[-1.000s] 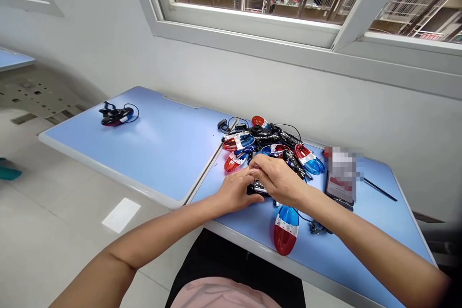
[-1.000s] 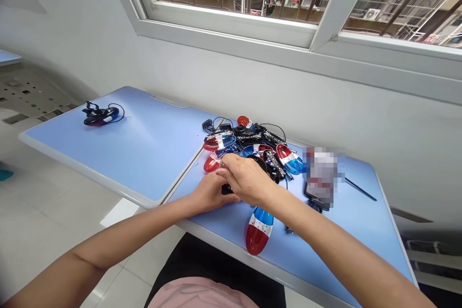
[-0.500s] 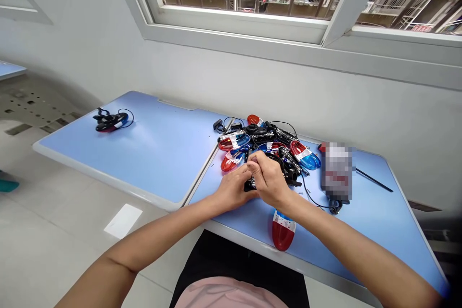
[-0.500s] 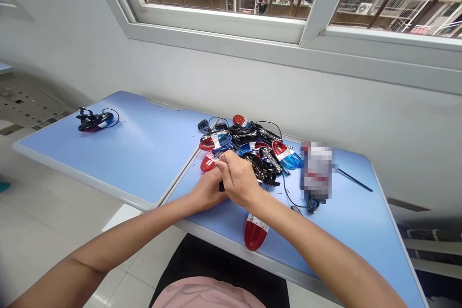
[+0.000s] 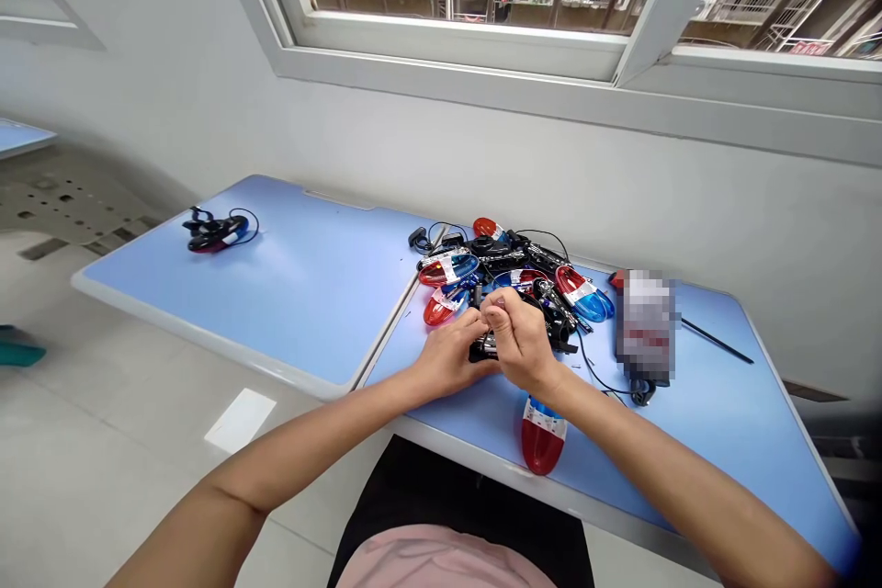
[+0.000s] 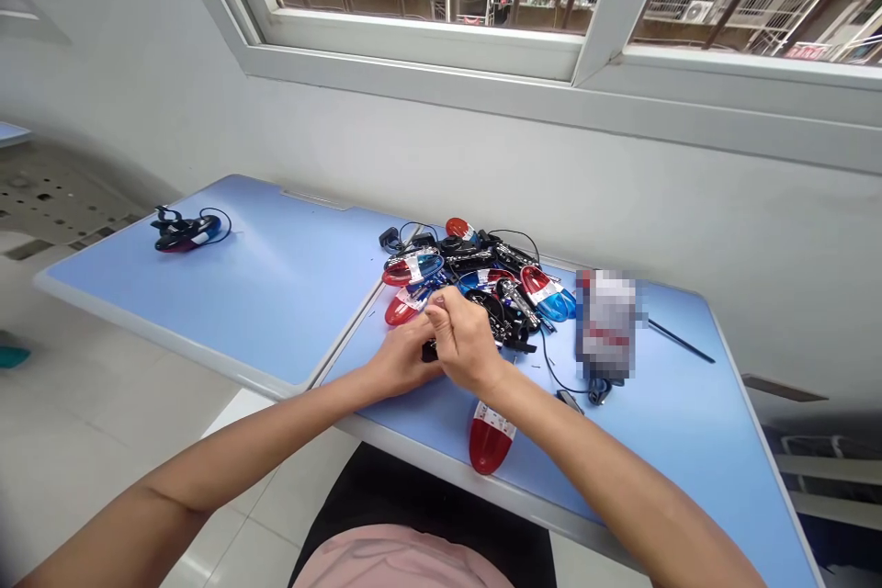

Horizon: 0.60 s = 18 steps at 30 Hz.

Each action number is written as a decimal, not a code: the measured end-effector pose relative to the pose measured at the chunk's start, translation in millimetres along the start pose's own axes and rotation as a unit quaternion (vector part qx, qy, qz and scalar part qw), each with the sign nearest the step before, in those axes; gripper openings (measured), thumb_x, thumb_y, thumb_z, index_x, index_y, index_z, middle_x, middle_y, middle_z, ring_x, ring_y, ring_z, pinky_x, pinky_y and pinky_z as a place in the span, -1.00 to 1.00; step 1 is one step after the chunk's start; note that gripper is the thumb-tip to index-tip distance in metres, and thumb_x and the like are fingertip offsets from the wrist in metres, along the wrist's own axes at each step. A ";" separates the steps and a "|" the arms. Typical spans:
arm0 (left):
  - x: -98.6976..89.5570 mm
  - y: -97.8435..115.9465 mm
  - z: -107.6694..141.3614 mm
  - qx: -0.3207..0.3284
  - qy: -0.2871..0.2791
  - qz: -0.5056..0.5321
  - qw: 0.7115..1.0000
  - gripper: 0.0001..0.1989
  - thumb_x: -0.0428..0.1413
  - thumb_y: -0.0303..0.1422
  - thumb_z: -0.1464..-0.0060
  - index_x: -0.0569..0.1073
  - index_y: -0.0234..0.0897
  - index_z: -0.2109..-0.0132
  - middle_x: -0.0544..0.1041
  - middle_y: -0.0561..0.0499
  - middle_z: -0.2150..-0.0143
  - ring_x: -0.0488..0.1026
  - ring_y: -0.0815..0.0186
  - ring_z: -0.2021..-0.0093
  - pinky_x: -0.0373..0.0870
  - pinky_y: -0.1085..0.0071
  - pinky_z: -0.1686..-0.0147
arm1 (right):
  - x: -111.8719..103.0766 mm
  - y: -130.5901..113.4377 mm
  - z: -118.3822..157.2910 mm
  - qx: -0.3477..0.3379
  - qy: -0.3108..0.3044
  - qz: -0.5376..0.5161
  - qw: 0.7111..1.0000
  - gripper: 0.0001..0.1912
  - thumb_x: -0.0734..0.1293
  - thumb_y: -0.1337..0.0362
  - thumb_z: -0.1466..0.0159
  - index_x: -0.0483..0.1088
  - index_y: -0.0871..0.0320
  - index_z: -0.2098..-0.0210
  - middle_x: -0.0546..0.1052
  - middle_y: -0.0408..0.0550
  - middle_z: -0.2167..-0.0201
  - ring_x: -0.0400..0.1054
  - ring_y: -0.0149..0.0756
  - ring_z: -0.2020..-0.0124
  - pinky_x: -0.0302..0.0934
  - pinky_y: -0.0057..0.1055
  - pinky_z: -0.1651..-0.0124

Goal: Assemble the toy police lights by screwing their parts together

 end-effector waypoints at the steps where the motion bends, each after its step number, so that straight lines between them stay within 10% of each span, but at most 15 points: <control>1: -0.7 0.5 0.3 -0.002 0.001 -0.006 1.000 -0.66 0.30 -0.29 -0.14 0.50 -0.24 -0.04 0.56 -0.12 -0.04 0.56 0.06 0.02 0.54 0.20 0.09 | -3.9 -3.8 1.5 -0.022 -0.001 -0.004 1.000 -0.69 0.05 0.18 -0.57 0.25 0.06 0.28 0.40 -0.16 0.45 0.31 -0.36 0.48 0.24 -0.41 0.37; 6: -2.2 7.7 3.4 -0.025 -0.002 -0.060 0.998 -0.57 0.30 -0.15 -0.18 0.49 -0.23 -0.11 0.54 -0.12 -0.04 0.57 0.07 0.04 0.53 0.24 0.17 | -35.1 -29.8 19.9 -0.182 -0.029 -0.026 0.982 -0.80 0.11 0.19 -0.56 0.32 0.07 0.07 0.50 -0.07 0.38 0.44 -0.27 0.35 0.39 -0.38 0.33; 12: -3.0 17.0 12.5 -0.039 -0.038 -0.161 0.985 -0.28 0.36 0.04 -0.09 0.40 -0.24 -0.25 0.53 -0.17 -0.10 0.57 -0.02 -0.03 0.52 0.28 0.22 | -65.5 -31.1 64.7 -0.006 0.009 0.062 0.998 -0.86 0.28 0.40 -0.45 0.41 0.09 0.04 0.61 0.01 0.25 0.57 -0.24 0.25 0.50 -0.36 0.28; 18: -6.8 19.9 18.5 -0.004 -0.104 -0.242 0.965 -0.15 0.30 -0.03 -0.21 0.12 -0.09 -0.49 0.55 -0.13 -0.05 0.60 0.04 0.05 0.48 0.36 0.31 | -52.2 -52.4 109.1 0.033 0.078 0.081 0.993 -0.76 0.32 0.50 -0.38 0.43 0.14 0.01 0.65 0.06 0.22 0.62 -0.19 0.14 0.57 -0.27 0.08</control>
Point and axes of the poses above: each hand's wrist, its own z-axis away from the middle knuckle, its own x-axis out of the palm, y = z × x, the point moved 2 cm from there along -z, towards the middle knuckle
